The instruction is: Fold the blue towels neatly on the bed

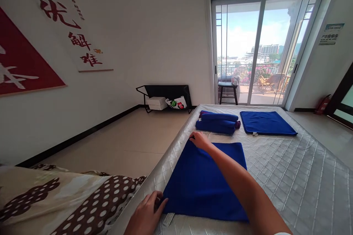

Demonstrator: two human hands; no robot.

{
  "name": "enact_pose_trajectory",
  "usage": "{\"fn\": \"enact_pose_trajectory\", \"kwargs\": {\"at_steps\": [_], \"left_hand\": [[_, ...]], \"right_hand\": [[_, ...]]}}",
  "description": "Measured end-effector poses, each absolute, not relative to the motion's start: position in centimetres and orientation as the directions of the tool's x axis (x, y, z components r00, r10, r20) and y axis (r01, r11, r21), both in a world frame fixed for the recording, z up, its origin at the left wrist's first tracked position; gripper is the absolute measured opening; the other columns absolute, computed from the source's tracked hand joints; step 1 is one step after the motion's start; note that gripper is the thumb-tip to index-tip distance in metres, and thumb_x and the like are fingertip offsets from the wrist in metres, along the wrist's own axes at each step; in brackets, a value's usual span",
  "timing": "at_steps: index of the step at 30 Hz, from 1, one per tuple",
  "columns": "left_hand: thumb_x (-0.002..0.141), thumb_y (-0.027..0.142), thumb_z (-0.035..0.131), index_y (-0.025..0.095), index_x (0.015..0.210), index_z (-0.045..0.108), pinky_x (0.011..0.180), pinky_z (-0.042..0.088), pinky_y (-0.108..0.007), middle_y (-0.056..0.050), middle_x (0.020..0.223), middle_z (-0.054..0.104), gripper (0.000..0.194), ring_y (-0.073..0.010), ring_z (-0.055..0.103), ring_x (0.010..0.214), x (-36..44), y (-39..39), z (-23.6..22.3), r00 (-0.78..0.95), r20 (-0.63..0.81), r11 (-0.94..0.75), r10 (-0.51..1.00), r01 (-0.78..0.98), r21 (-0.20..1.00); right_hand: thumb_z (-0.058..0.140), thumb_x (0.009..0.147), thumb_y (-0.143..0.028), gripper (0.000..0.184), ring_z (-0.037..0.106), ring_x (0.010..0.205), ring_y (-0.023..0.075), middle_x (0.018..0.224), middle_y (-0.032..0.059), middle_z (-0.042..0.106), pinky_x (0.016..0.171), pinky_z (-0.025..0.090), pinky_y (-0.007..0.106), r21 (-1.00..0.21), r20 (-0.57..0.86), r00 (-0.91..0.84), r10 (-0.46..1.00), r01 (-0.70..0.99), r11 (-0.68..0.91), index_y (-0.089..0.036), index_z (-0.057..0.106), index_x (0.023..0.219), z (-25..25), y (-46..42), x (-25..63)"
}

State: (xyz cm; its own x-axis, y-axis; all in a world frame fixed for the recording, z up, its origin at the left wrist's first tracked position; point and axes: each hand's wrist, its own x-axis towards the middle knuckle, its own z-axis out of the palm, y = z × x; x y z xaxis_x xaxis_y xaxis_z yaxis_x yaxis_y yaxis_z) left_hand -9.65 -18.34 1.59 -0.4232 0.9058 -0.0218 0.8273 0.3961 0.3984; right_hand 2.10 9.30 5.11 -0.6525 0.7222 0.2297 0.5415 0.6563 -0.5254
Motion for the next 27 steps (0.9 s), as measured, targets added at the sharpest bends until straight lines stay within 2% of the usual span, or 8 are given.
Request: {"fn": "enact_pose_trajectory", "kwargs": {"at_steps": [2, 7, 11, 13, 18, 23, 27], "left_hand": [[0.088, 0.035, 0.043, 0.023, 0.087, 0.063, 0.092, 0.051, -0.041, -0.010, 0.098, 0.074, 0.023, -0.0279, 0.070, 0.098, -9.4, -18.1, 1.4, -0.411, 0.026, 0.367, 0.911, 0.841, 0.398], [0.087, 0.029, 0.041, 0.025, 0.084, 0.059, 0.087, 0.052, -0.035, -0.007, 0.093, 0.075, 0.019, -0.0252, 0.072, 0.094, -9.2, -17.6, 1.2, -0.413, 0.109, 0.323, 0.904, 0.828, 0.459], [0.089, 0.037, 0.040, 0.027, 0.089, 0.059, 0.073, 0.054, -0.031, -0.003, 0.088, 0.076, 0.021, -0.0246, 0.074, 0.084, -9.6, -17.8, 2.3, -0.393, 0.197, 0.251, 0.898, 0.826, 0.504], [0.088, 0.043, 0.042, 0.029, 0.091, 0.058, 0.073, 0.055, -0.030, -0.002, 0.086, 0.076, 0.022, -0.0238, 0.074, 0.082, -9.5, -18.0, 3.6, -0.374, 0.290, 0.185, 0.881, 0.836, 0.516], [0.088, 0.057, 0.043, 0.030, 0.092, 0.060, 0.073, 0.057, -0.029, 0.000, 0.084, 0.076, 0.032, -0.0219, 0.074, 0.079, -7.8, -18.0, 9.0, -0.281, 0.527, -0.015, 0.802, 0.873, 0.488], [0.090, 0.067, 0.040, 0.029, 0.094, 0.064, 0.070, 0.059, -0.028, -0.002, 0.090, 0.078, 0.045, -0.0219, 0.074, 0.080, -5.4, -18.3, 16.1, -0.146, 0.667, -0.182, 0.730, 0.900, 0.395], [0.092, 0.066, 0.037, 0.031, 0.090, 0.068, 0.073, 0.060, -0.030, -0.001, 0.091, 0.079, 0.047, -0.0215, 0.074, 0.078, -4.0, -18.4, 21.4, 0.042, 0.723, -0.347, 0.689, 0.895, 0.279]], "right_hand": [[0.062, 0.093, -0.021, 0.018, 0.069, 0.096, 0.0214, 0.103, 0.0051, 0.077, 0.086, 0.051, 0.029, -0.549, 0.288, -0.643, 0.710, 0.496, 0.672, -0.020, 0.074, 0.105, 6.6, 8.9, 3.9], [0.063, 0.094, -0.037, 0.022, 0.069, 0.086, 0.0200, 0.095, 0.0058, 0.076, 0.083, 0.052, 0.031, -0.646, 0.487, -0.612, 0.622, 0.227, 0.729, -0.019, 0.076, 0.097, 10.6, 6.8, 9.5], [0.065, 0.091, -0.049, 0.031, 0.068, 0.083, 0.0189, 0.092, 0.0048, 0.075, 0.079, 0.053, 0.031, -0.657, 0.536, -0.590, 0.604, 0.157, 0.737, -0.021, 0.077, 0.096, 13.4, 4.7, 14.5], [0.065, 0.089, -0.052, 0.033, 0.068, 0.083, 0.0187, 0.091, 0.0044, 0.074, 0.080, 0.053, 0.032, -0.665, 0.562, -0.560, 0.608, 0.132, 0.735, -0.021, 0.076, 0.095, 14.8, 3.7, 17.0], [0.068, 0.084, -0.057, 0.036, 0.068, 0.084, 0.0178, 0.089, 0.0020, 0.073, 0.084, 0.054, 0.035, -0.714, 0.611, -0.421, 0.670, 0.073, 0.697, -0.022, 0.073, 0.093, 18.3, 1.2, 23.6], [0.075, 0.079, -0.054, 0.034, 0.067, 0.084, 0.0164, 0.092, 0.0010, 0.069, 0.084, 0.055, 0.035, -0.696, 0.698, -0.257, 0.668, -0.023, 0.718, -0.023, 0.067, 0.091, 21.6, -1.7, 29.6], [0.075, 0.081, -0.052, 0.031, 0.064, 0.083, 0.0153, 0.092, 0.0001, 0.066, 0.084, 0.056, 0.035, -0.639, 0.758, -0.183, 0.625, -0.020, 0.769, -0.024, 0.065, 0.088, 23.4, -4.6, 33.3]]}}
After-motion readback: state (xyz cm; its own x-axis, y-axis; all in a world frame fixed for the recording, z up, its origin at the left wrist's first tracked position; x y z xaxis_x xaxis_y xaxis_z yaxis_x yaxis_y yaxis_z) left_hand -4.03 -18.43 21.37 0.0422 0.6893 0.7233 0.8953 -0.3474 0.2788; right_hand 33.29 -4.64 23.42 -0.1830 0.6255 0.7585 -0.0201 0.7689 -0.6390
